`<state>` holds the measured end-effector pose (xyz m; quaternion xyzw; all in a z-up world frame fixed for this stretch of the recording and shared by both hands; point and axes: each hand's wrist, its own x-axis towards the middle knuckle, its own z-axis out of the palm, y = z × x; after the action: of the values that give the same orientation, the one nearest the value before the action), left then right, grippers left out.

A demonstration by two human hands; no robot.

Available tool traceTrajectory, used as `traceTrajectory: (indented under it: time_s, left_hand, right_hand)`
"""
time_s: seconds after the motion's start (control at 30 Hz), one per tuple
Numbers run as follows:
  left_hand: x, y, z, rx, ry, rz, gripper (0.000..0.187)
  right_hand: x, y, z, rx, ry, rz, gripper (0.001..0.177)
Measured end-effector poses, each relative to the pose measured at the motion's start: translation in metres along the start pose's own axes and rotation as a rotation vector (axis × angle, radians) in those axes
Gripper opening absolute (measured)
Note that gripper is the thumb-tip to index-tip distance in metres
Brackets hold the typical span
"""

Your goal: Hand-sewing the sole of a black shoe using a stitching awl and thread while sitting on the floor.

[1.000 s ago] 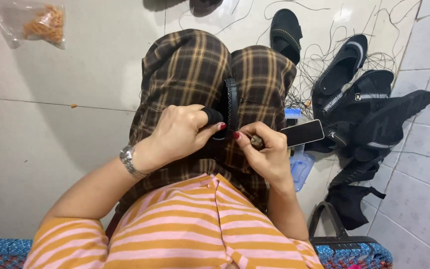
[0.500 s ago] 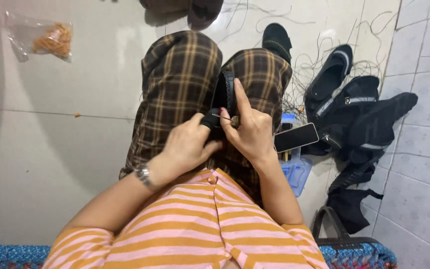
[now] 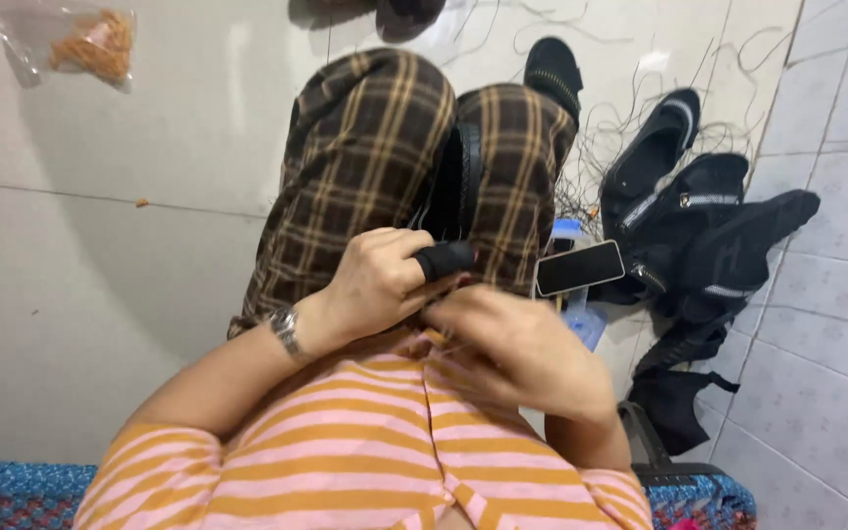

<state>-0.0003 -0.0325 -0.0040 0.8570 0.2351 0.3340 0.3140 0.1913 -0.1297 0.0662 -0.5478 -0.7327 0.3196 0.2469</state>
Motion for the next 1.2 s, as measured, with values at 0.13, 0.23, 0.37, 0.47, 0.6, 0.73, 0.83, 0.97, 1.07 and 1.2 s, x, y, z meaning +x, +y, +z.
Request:
traceTrajectory:
  time_s: [0.13,0.23,0.37,0.47,0.6,0.73,0.83,0.97,1.07,1.2]
  left_hand:
    - [-0.004,-0.050,-0.044,-0.418,0.102,-0.277,0.021]
    - [-0.038,-0.132,-0.101,-0.286,0.196,-0.612,0.023]
    - [-0.095,-0.216,-0.159,0.970,-0.724,-1.353,0.070]
    - [-0.104,-0.224,-0.173,1.122,-0.305,-0.882,0.068]
    - [0.013,-0.126,-0.134,0.679,-0.110,-0.347,0.079]
    - [0.084,-0.096,-0.068,0.141,-0.304,-0.026,0.066]
    - [0.105,-0.101,-0.020,0.148,-0.422,0.213,0.061]
    - [0.131,-0.098,0.010,0.304,-0.544,0.298,0.073]
    - [0.131,-0.104,0.022,0.342,-0.424,0.360,0.073]
    - [0.127,-0.108,0.027,0.337,-0.365,0.351,0.071]
  right_hand:
    - [0.008,0.002,-0.037,0.350,-0.266,-0.260,0.031]
    - [-0.008,0.034,-0.032,-0.119,-0.157,-0.095,0.040]
    - [-0.006,0.046,-0.023,-0.711,-0.129,0.055,0.060]
    - [0.004,0.044,-0.026,-0.738,-0.120,0.012,0.057]
    - [0.006,0.040,-0.026,-0.779,-0.185,0.063,0.056]
    - [0.012,0.034,-0.029,-0.796,-0.215,0.102,0.063]
    - [0.014,0.018,-0.026,-0.852,-0.222,0.179,0.064]
    - [0.005,0.012,-0.013,-1.040,-0.222,0.359,0.070]
    - [0.002,0.015,-0.005,-1.023,-0.173,0.404,0.070]
    - [0.001,0.019,0.002,-0.987,-0.115,0.398,0.062]
